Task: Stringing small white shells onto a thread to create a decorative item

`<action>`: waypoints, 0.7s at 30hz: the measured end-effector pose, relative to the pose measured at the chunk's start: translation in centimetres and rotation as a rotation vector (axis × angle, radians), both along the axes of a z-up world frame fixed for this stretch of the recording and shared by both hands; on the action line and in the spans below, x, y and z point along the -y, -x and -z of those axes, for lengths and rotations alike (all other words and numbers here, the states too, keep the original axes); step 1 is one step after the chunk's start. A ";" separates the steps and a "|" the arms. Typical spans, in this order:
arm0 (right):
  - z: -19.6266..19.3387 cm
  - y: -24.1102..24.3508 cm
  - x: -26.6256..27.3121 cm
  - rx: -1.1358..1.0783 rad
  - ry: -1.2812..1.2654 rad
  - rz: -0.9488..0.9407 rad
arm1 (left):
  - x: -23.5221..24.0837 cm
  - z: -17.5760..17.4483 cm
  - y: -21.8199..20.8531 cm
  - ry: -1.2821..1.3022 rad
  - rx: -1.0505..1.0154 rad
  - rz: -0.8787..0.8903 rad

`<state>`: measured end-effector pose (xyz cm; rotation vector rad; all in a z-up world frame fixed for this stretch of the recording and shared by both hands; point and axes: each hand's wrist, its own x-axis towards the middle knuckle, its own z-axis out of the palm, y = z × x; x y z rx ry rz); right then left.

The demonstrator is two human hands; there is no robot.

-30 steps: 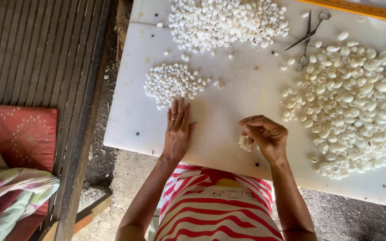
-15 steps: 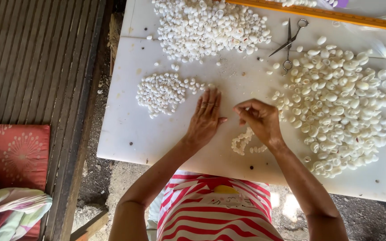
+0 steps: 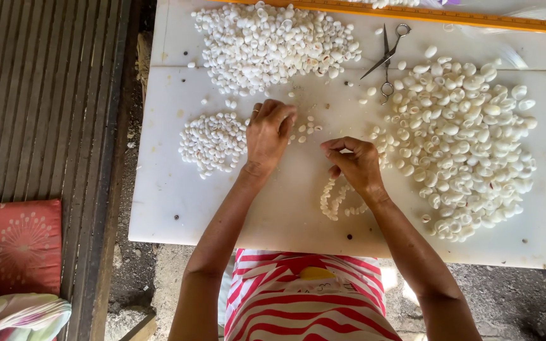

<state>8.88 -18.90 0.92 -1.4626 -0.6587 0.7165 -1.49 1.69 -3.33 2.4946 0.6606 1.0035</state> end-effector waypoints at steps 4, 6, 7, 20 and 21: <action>-0.1 0.1 0.0 -0.002 -0.001 -0.004 | 1.2 0.4 0.8 0.016 -0.146 0.015; 0.0 0.1 0.0 -0.030 -0.013 -0.004 | 2.0 0.7 1.0 0.023 -0.162 0.002; 0.2 0.1 0.1 -0.032 -0.012 0.000 | 2.3 1.1 0.9 0.023 -0.164 0.006; -0.3 1.2 -0.1 -0.074 -0.073 -0.112 | 3.9 -2.3 1.5 0.708 0.193 0.176; -0.5 1.3 -0.1 -0.096 -0.094 -0.140 | 4.1 -3.3 1.5 1.280 0.381 0.312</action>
